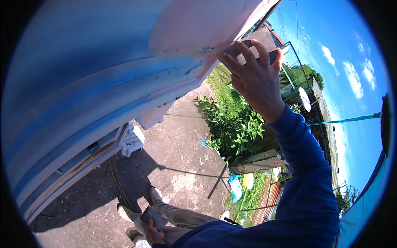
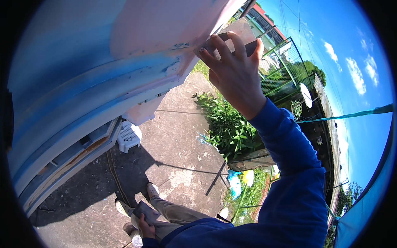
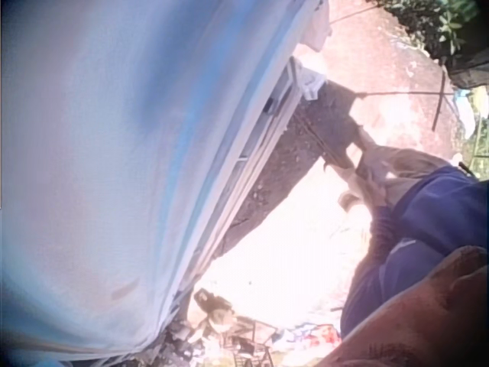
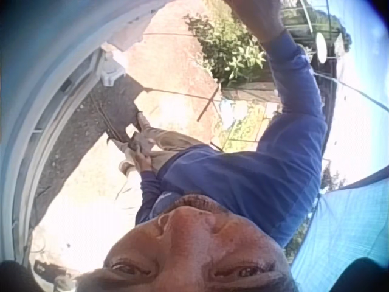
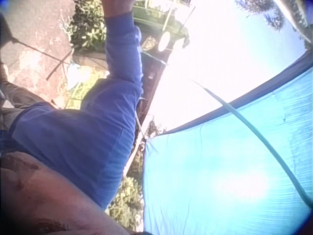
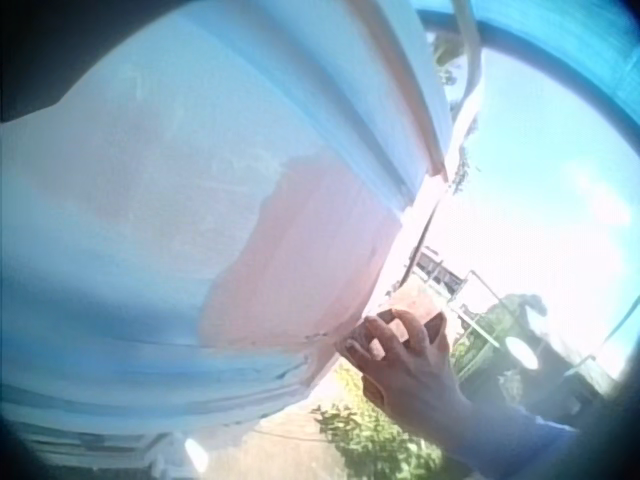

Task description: The person sands the surface of a large, curved car part using a sanding block. They repeatedly rub the block over the surface, occasionally pausing to touch and feel the area with their fingers to check the texture.

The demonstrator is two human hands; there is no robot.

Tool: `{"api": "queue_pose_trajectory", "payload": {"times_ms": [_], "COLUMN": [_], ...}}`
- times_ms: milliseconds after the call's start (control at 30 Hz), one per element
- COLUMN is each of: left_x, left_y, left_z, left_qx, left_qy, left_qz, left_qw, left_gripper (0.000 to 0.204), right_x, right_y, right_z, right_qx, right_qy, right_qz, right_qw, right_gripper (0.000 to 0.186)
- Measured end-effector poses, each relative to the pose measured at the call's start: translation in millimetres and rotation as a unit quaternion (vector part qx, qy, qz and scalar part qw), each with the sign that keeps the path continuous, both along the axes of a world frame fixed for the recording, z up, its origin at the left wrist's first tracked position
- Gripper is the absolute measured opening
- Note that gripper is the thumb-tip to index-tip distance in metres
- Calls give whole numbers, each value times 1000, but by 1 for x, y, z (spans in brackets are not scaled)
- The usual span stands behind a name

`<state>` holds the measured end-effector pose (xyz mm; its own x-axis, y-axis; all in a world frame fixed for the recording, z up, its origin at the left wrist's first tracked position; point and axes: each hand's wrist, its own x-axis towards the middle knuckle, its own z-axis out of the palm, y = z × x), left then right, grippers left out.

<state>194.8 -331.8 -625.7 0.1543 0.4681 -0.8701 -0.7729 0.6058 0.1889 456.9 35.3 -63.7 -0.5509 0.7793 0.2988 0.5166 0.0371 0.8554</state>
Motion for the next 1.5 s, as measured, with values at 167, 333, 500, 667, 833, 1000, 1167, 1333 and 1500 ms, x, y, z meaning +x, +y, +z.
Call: {"api": "queue_pose_trajectory", "payload": {"times_ms": [167, 333, 500, 667, 833, 1000, 1167, 1333, 1500], "left_x": [0, -4, 0, -1, 6, 7, 12, 18, 22], "left_y": [4, -2, 0, -1, 1, 3, 2, -6, -7], "left_z": [10, 4, 7, 6, 7, 14, 11, -3, -3], "left_qx": [-11, -5, 2, 22, 20, 7, -12, 12, 21], "left_qy": [6, 18, 10, 3, -1, -4, -2, -7, -8], "left_qz": [8, -27, -8, -12, -5, -2, 3, 12, 5], "left_qw": [1000, 999, 1000, 1000, 1000, 1000, 1000, 1000, 1000], "left_gripper": [42, 40, 40, 41, 42, 44, 43, 42, 42], "right_x": [7, 6, 18, 15, 19, 25, 38, 32, 39], "right_y": [-4, -9, -5, -10, -8, -12, -8, -4, 4], "right_z": [-1, -1, -13, -13, -11, -7, 5, 10, 3], "right_qx": [-26, -17, 0, 2, -20, 29, 30, 19, 17], "right_qy": [18, 45, 45, 68, 30, 12, -88, -104, -108], "right_qz": [-18, -1, -27, -3, -26, 12, 30, 49, 63], "right_qw": [999, 999, 999, 998, 999, 999, 995, 993, 992], "right_gripper": [55, 60, 60, 55, 48, 41, 39, 39, 38]}}
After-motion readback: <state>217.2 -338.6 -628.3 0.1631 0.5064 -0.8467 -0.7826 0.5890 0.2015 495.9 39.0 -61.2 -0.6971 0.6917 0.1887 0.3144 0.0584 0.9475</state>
